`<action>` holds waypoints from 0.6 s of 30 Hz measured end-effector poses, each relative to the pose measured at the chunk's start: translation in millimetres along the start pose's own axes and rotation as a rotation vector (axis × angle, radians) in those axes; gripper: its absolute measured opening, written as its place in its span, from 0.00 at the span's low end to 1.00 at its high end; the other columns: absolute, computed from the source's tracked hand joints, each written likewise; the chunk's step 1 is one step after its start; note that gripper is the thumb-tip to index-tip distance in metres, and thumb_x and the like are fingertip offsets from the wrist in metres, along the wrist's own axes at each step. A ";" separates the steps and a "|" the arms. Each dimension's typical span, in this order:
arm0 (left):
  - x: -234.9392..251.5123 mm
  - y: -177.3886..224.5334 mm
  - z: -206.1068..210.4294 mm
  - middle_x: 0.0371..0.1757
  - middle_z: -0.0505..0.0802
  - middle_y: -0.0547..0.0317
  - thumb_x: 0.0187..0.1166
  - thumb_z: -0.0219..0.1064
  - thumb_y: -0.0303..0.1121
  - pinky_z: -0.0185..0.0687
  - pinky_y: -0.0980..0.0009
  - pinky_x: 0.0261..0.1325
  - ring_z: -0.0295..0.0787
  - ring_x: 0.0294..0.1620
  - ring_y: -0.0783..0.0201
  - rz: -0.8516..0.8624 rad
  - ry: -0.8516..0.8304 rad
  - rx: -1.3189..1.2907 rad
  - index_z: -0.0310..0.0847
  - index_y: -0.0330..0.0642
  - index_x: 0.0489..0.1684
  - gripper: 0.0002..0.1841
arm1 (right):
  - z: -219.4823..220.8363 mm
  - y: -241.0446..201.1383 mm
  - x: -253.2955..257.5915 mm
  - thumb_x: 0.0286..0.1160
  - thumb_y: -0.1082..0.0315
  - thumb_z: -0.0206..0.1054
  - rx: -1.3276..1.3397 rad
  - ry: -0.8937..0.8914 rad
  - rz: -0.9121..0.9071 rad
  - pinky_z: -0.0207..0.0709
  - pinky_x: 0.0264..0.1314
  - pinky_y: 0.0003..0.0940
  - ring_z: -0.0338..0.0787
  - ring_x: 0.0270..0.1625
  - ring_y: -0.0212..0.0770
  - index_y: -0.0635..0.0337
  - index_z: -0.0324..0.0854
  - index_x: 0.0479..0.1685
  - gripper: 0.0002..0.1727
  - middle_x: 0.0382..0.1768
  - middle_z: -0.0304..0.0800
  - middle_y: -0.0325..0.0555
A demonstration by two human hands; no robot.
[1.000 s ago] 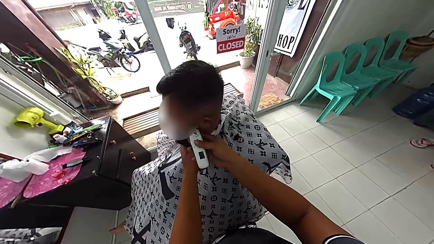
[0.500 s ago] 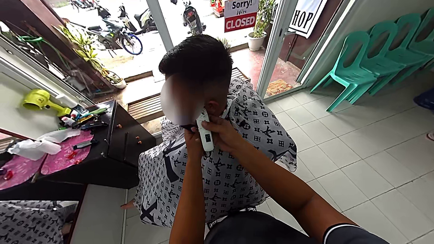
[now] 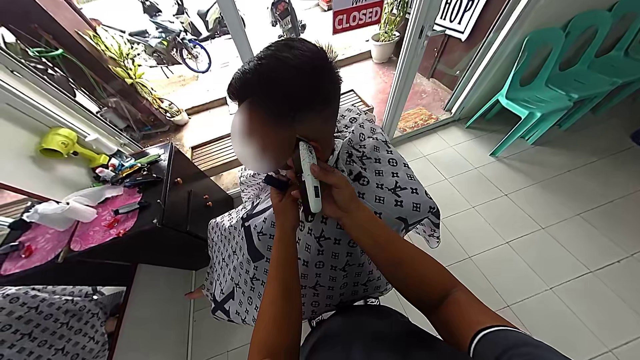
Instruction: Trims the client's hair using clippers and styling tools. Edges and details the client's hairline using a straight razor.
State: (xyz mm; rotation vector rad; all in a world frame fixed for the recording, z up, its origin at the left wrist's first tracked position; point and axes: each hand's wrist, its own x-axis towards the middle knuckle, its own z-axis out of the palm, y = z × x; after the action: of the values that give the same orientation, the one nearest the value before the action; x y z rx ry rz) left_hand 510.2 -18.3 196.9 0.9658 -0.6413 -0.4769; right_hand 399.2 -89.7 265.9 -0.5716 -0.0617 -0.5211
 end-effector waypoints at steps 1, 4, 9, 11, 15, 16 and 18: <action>-1.7 0.8 1.4 0.48 0.91 0.74 0.83 0.62 0.28 0.87 0.75 0.49 0.88 0.45 0.77 0.005 0.013 0.060 0.73 0.54 0.56 0.11 | -1.5 -2.0 -0.9 0.78 0.59 0.71 0.019 -0.014 -0.006 0.91 0.49 0.39 0.93 0.57 0.46 0.53 0.79 0.68 0.21 0.66 0.87 0.53; -5.0 8.5 16.3 0.46 0.90 0.68 0.83 0.61 0.25 0.81 0.80 0.34 0.84 0.32 0.78 0.059 0.126 0.328 0.68 0.44 0.56 0.10 | -8.8 -14.1 -8.6 0.80 0.57 0.69 0.048 -0.030 -0.045 0.90 0.53 0.35 0.92 0.62 0.43 0.51 0.79 0.69 0.21 0.71 0.85 0.50; 9.6 34.0 60.3 0.32 0.83 0.66 0.76 0.74 0.31 0.76 0.82 0.30 0.77 0.25 0.79 0.361 0.233 0.561 0.71 0.39 0.46 0.14 | -26.9 -62.8 -21.4 0.89 0.61 0.56 -0.443 0.128 -0.119 0.92 0.42 0.36 0.94 0.47 0.42 0.54 0.70 0.76 0.20 0.63 0.88 0.50; 22.7 38.1 76.7 0.32 0.85 0.64 0.73 0.79 0.35 0.81 0.78 0.34 0.82 0.29 0.75 0.475 0.254 0.595 0.73 0.38 0.43 0.17 | -26.6 -79.6 -20.4 0.85 0.67 0.62 -0.796 0.192 -0.043 0.93 0.42 0.39 0.95 0.44 0.44 0.61 0.66 0.82 0.26 0.58 0.90 0.51; 36.2 36.5 93.8 0.30 0.81 0.64 0.69 0.82 0.37 0.79 0.78 0.35 0.79 0.29 0.76 0.492 0.329 0.632 0.72 0.38 0.41 0.21 | -27.1 -95.2 -15.4 0.78 0.70 0.71 -1.072 0.168 0.062 0.92 0.46 0.35 0.95 0.46 0.39 0.63 0.68 0.81 0.31 0.58 0.91 0.50; 34.9 35.6 93.0 0.31 0.81 0.63 0.69 0.82 0.34 0.82 0.77 0.37 0.81 0.30 0.74 0.476 0.331 0.597 0.71 0.38 0.42 0.20 | -27.3 -98.0 -14.5 0.76 0.70 0.72 -1.106 0.154 0.076 0.92 0.48 0.34 0.95 0.47 0.39 0.63 0.68 0.81 0.32 0.58 0.91 0.50; 29.8 34.7 88.8 0.32 0.83 0.63 0.69 0.79 0.28 0.85 0.76 0.40 0.83 0.31 0.75 0.454 0.339 0.539 0.70 0.37 0.45 0.19 | -24.9 -101.6 -13.4 0.74 0.70 0.74 -1.145 0.133 0.083 0.91 0.50 0.32 0.95 0.48 0.37 0.63 0.69 0.80 0.33 0.57 0.91 0.50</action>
State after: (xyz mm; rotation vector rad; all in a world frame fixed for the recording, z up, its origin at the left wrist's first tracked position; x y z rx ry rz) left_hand 473.8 -73.2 272.0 1.3239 -0.6655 0.2784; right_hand 335.9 -169.6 293.2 -1.6441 0.4150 -0.4805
